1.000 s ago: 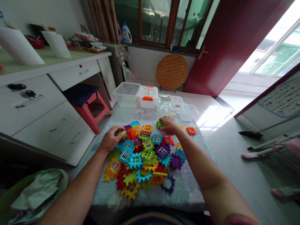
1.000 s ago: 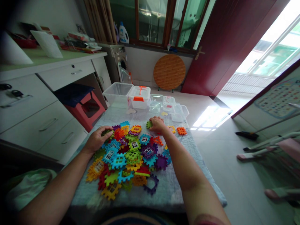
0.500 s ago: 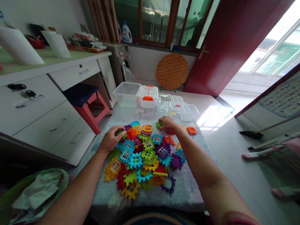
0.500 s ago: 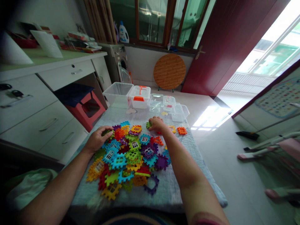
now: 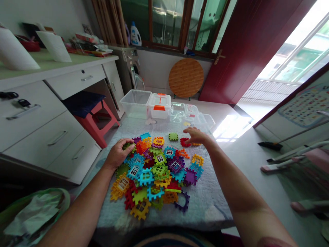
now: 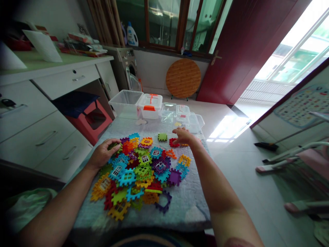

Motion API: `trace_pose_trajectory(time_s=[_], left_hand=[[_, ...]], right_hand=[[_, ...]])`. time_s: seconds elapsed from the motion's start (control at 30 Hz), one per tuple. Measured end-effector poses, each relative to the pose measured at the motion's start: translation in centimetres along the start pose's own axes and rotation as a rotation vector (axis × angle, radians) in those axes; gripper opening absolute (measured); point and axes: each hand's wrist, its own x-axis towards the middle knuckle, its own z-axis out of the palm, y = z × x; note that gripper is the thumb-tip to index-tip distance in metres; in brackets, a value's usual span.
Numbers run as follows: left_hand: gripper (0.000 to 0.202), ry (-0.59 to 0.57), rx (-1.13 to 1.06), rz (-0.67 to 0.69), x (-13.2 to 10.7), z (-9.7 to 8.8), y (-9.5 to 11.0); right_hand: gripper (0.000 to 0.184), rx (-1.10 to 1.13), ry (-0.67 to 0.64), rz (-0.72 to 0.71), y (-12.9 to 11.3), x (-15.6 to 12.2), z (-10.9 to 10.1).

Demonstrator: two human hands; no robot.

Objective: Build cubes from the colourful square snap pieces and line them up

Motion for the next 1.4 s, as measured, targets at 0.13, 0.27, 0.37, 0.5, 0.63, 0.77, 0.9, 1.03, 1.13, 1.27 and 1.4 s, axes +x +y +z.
trace_pose_trajectory(time_s=[0.13,0.27,0.37,0.5,0.63,0.77,0.9,1.03,1.13,1.27,1.4], left_hand=[[0.035,0.004,0.006,0.006,0.0,0.0,-0.2],[0.035,0.007,0.005,0.002,0.0,0.1,-0.1],[0.035,0.005,0.003,0.002,0.0,0.1,-0.1],[0.036,0.002,0.003,0.000,0.0,0.1,-0.1],[0.037,0.005,0.005,-0.002,0.0,0.0,0.0],[0.035,0.006,-0.003,-0.004,0.0,0.0,0.1],[0.035,0.007,0.001,-0.002,0.0,0.0,0.1],[0.035,0.002,0.005,-0.003,-0.1,0.0,0.0],[0.035,-0.003,0.010,0.005,-0.1,0.0,-0.1],[0.035,0.000,0.011,0.010,0.0,0.0,-0.2],[0.037,-0.005,0.014,0.002,0.0,0.1,-0.3]], right_hand=[[0.056,-0.105,-0.053,-0.008,-0.5,-1.0,1.2],[0.036,-0.149,-0.041,-0.018,-1.0,-0.7,1.8],[0.033,-0.124,-0.016,-0.009,-1.0,-0.1,1.6],[0.030,-0.129,-0.015,0.000,-0.9,0.6,1.5],[0.029,-0.138,-0.023,0.010,-0.9,0.9,1.5],[0.032,-0.142,-0.033,0.015,-0.9,1.0,1.3],[0.037,-0.136,-0.039,0.012,-1.0,0.9,1.1],[0.036,-0.126,-0.045,0.013,-1.1,1.0,1.2],[0.036,-0.112,-0.049,0.021,-1.2,1.2,1.3],[0.056,-0.042,-0.009,0.039,-0.1,0.6,0.2],[0.055,0.133,0.213,0.059,2.4,-1.9,-1.4]])
